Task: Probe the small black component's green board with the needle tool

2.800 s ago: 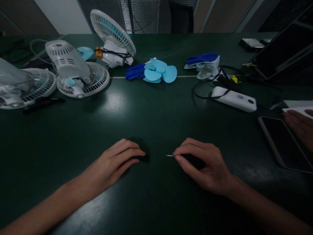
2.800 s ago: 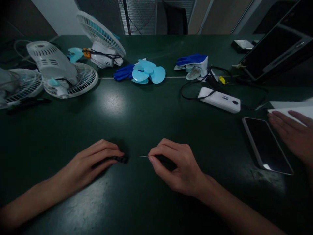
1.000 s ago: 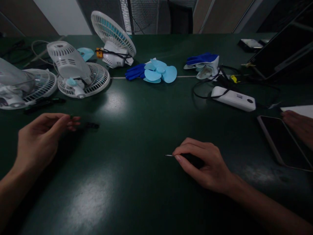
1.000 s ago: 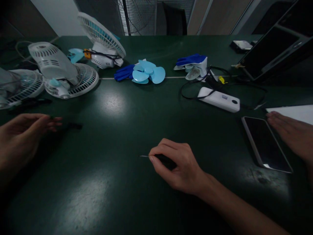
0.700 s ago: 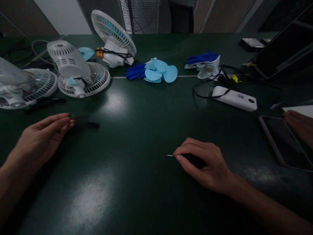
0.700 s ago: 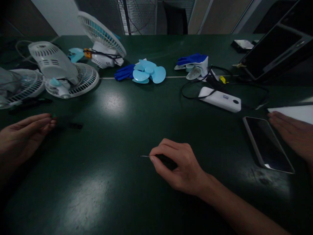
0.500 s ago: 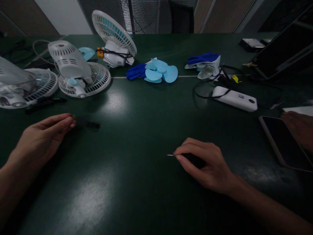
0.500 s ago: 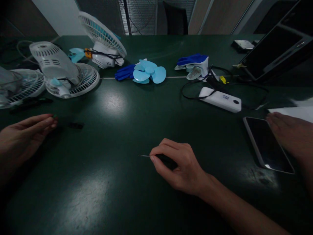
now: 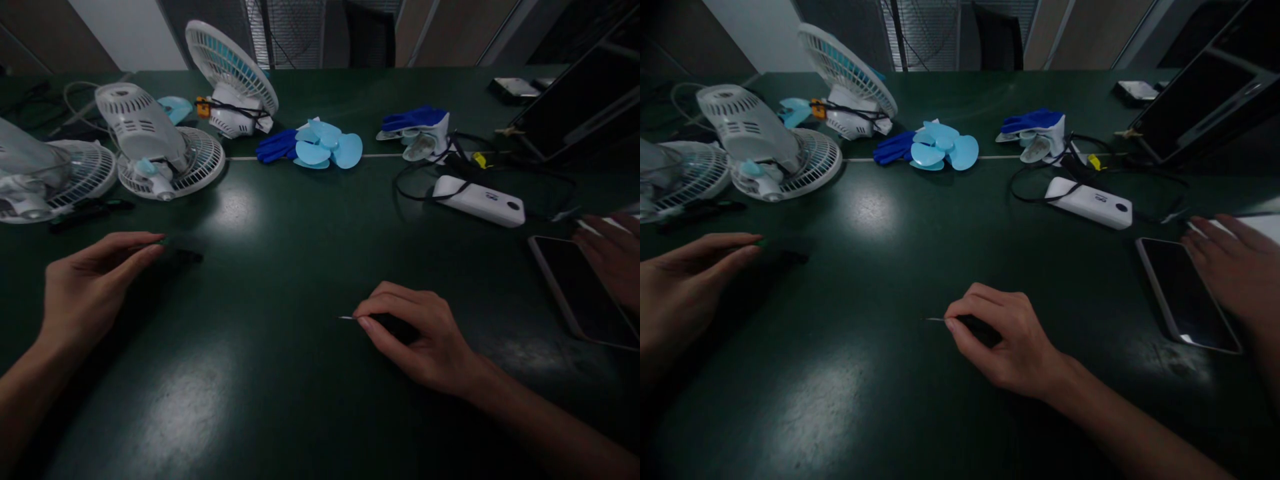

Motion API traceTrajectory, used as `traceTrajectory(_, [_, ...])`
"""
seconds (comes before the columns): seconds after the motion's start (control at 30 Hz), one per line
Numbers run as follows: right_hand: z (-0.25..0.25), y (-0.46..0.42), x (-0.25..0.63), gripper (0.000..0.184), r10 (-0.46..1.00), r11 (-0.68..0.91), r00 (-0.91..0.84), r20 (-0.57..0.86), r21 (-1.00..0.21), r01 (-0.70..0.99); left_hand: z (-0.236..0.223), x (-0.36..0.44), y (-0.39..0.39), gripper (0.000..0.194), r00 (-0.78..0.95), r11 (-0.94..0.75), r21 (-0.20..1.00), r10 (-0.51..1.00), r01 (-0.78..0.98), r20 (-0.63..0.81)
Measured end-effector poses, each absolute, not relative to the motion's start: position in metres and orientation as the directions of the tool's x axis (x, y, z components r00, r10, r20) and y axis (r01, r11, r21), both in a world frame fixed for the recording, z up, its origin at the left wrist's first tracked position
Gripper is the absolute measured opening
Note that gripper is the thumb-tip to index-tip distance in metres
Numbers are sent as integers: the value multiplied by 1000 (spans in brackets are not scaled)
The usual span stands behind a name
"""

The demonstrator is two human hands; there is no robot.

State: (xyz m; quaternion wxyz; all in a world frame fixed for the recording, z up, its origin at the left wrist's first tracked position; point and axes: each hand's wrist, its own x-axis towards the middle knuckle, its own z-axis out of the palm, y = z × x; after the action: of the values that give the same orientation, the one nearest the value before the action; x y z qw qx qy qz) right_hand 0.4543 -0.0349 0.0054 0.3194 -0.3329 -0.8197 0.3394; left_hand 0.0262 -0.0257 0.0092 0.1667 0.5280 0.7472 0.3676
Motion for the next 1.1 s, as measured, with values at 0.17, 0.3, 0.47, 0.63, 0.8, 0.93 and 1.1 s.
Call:
traceTrajectory(0.17, [4, -35, 455, 10, 764, 544, -574, 295, -773, 327, 11, 33, -23, 41, -225, 105, 697, 971, 709, 83])
traceTrajectory(0.3, [4, -36, 455, 11, 766, 543, -575, 286, -767, 341, 8, 28, -22, 49, -257, 181, 656, 966, 733, 21])
traceTrajectory(0.47, [4, -35, 456, 10, 766, 542, -574, 289, -771, 334, 9, 26, -22, 53, -271, 207, 670, 962, 713, -9])
traceTrajectory(0.63, [5, -34, 455, 10, 759, 548, -580, 297, -772, 322, 11, 28, -20, 57, -286, 243, 677, 957, 695, -49])
traceTrajectory(0.8, [4, -36, 456, 11, 756, 555, -585, 293, -760, 338, 12, 26, -21, 61, -295, 253, 666, 954, 701, -51])
traceTrajectory(0.93, [4, -36, 455, 11, 758, 555, -581, 297, -761, 336, 14, 28, -22, 58, -294, 252, 689, 954, 679, -59])
traceTrajectory(1.1, [4, -35, 456, 10, 758, 553, -586, 287, -759, 344, 18, 27, -19, 55, -310, 310, 700, 941, 643, -132])
